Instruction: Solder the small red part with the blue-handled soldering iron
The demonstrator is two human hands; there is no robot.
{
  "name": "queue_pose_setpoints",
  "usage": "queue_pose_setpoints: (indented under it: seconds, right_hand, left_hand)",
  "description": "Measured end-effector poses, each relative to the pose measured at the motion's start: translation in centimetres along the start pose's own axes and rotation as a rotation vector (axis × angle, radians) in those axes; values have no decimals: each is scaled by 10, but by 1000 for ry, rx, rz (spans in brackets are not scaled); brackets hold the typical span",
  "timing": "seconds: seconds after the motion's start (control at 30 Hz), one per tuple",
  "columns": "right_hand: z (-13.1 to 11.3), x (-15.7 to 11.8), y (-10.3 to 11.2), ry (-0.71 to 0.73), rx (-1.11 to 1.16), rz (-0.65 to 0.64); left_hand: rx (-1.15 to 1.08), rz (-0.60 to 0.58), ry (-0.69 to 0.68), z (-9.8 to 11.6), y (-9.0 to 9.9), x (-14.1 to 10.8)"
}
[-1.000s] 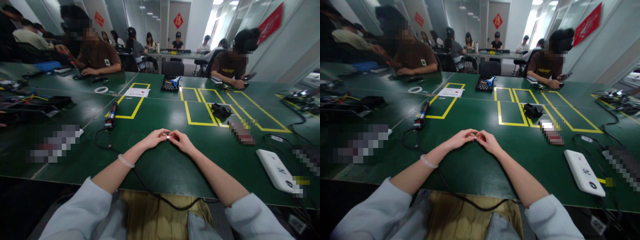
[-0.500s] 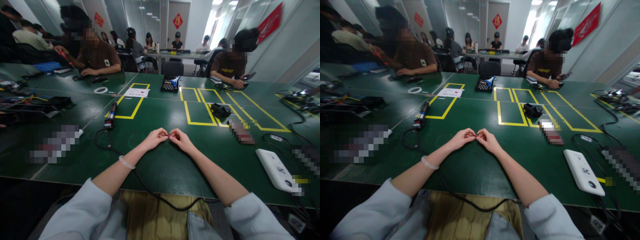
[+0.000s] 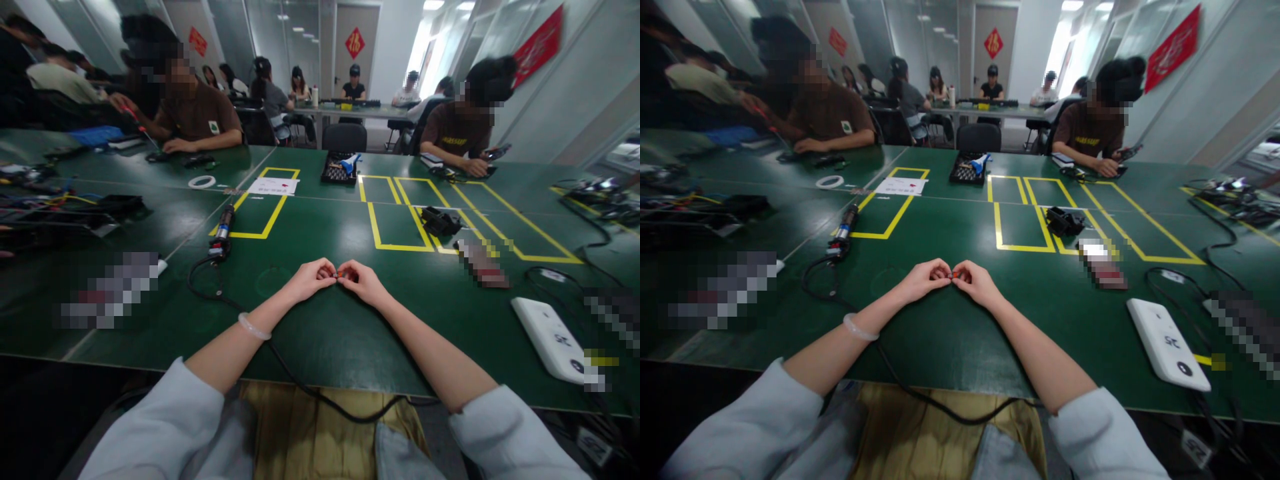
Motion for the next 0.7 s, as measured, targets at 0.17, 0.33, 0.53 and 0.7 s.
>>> queue_pose_setpoints:
  seconds: [0.17, 0.33, 0.53, 0.7]
  right_hand:
    - [-3, -1, 1, -23, -8, -12]
    - [-2, -1, 1, -28, -8, -22]
    - [-1, -1, 0, -32, 11, -16]
    - [1, 0, 0, -34, -2, -23]
  left_hand:
    - [244, 57, -103, 1, 31, 5]
    - [817, 460, 15, -25, 109, 2]
    - [1033, 740, 463, -60, 186, -27]
    - [972, 642, 620, -74, 202, -31]
Point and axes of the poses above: each hand's wrist, its own x-axis towards the middle knuckle, its own y-axis out of the back of the hand, z = x × y, the point moved 1 cm from there along x, towards the middle knuckle, and after that the axes turned 7 degrees about z, right-handed, at the moved point
